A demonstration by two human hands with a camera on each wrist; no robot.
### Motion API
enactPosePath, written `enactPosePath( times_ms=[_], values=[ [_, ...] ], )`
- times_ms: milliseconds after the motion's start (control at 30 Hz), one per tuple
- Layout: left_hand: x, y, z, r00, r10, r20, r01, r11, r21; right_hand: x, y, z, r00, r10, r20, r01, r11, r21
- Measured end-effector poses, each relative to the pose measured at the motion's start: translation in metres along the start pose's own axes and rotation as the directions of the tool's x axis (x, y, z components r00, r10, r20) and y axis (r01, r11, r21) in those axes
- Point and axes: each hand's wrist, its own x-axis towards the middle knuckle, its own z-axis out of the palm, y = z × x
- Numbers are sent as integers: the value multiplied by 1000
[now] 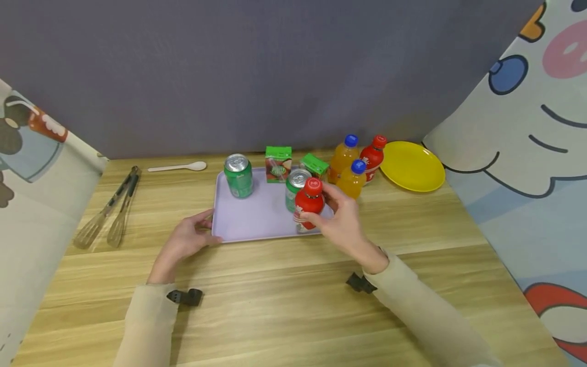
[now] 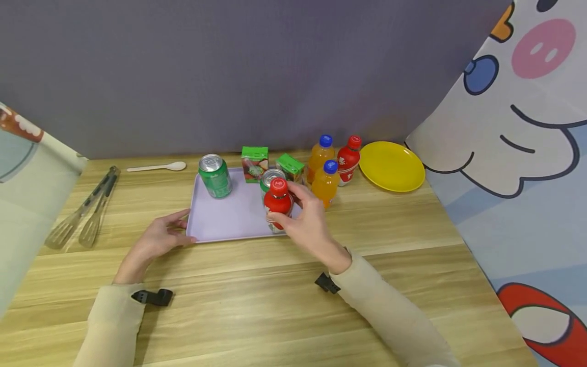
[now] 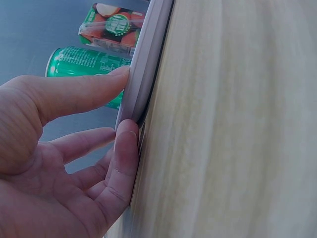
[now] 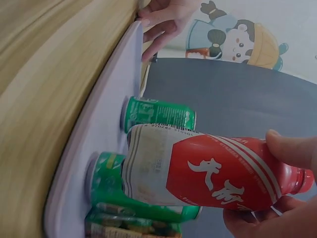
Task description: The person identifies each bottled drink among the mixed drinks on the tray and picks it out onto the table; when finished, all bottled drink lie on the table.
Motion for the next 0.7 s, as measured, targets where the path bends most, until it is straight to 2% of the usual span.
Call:
enactPosePath(
  times_ms=[100,433,700],
  values=[
    [0,-1,0,1000,15,-4,-15,1000,6,-4,-8,-7,1000,18,2,-18,1000,-8],
    [-4,-3,-4,1000,26,-16,-26,1000,17,-13,-6,-33,999,24,38,-23,999,-28],
    [-1,0,-1,1000,25,8,-25,1000,11,-26,22,-66,1000,25,13,-24,999,-38]
  ],
)
